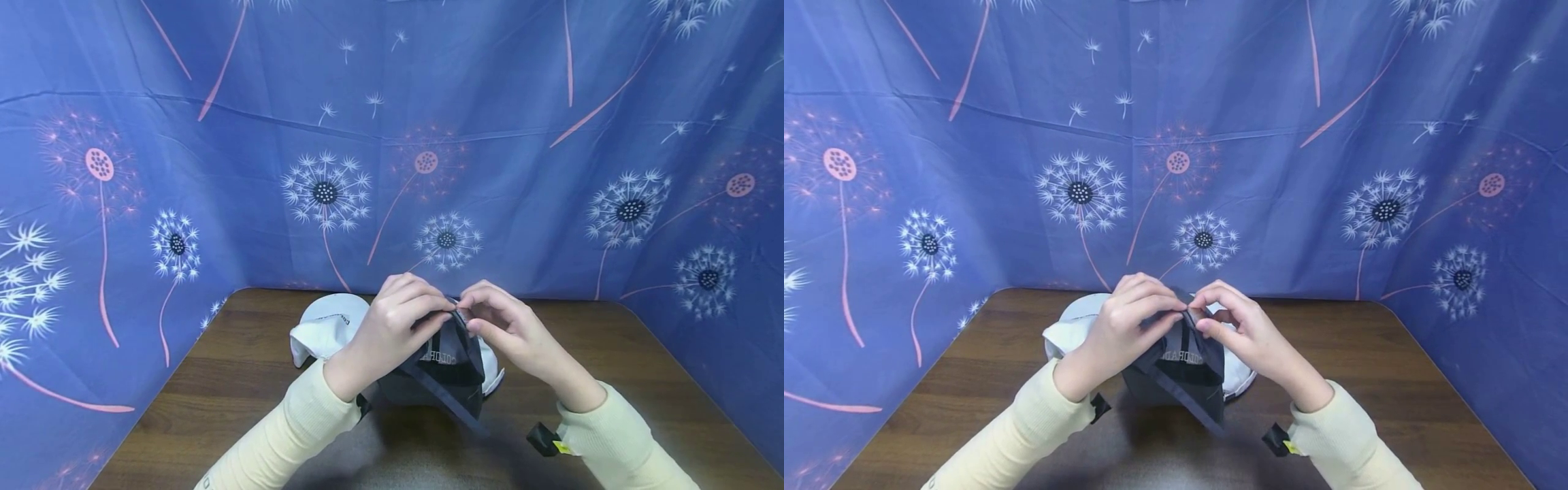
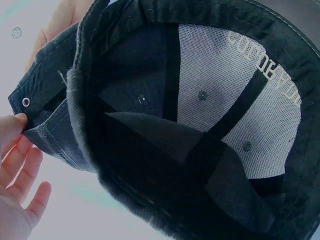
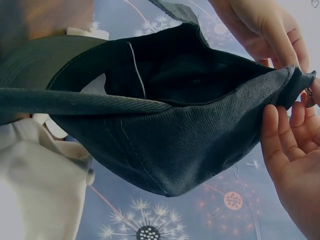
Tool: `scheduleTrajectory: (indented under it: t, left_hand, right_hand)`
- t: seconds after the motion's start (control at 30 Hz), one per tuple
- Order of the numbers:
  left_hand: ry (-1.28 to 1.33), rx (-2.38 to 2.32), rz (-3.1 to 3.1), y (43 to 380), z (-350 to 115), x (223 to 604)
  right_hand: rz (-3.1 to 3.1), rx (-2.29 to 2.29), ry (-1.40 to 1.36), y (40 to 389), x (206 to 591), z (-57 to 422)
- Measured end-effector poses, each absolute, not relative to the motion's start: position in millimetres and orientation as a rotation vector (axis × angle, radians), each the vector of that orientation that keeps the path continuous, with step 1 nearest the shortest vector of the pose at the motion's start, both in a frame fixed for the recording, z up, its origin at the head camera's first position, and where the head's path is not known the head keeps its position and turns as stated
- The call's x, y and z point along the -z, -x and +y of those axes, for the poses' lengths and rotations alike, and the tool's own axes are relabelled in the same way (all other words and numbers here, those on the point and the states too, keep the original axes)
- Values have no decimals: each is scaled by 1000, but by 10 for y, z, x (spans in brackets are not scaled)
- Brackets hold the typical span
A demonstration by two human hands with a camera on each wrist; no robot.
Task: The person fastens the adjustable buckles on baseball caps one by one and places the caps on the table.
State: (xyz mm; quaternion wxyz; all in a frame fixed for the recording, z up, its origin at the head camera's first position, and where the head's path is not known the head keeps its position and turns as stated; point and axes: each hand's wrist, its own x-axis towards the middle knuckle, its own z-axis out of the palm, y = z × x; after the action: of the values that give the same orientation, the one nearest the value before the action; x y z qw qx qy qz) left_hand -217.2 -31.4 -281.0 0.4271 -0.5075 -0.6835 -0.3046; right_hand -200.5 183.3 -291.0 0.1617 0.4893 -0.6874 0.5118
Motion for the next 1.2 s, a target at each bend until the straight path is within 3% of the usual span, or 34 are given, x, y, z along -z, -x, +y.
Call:
scheduleTrajectory:
  t: [0.67,1.2]
  left_hand:
    - [1240,842,-1764,1952,-457,3066]
    - [1132,1273,-2138,1700,-565,3496]
  right_hand:
    - [-2087,-1491,-1150,2029,2953,1852]
    - [-2115,-1530,-1108,2010,2998,1831]
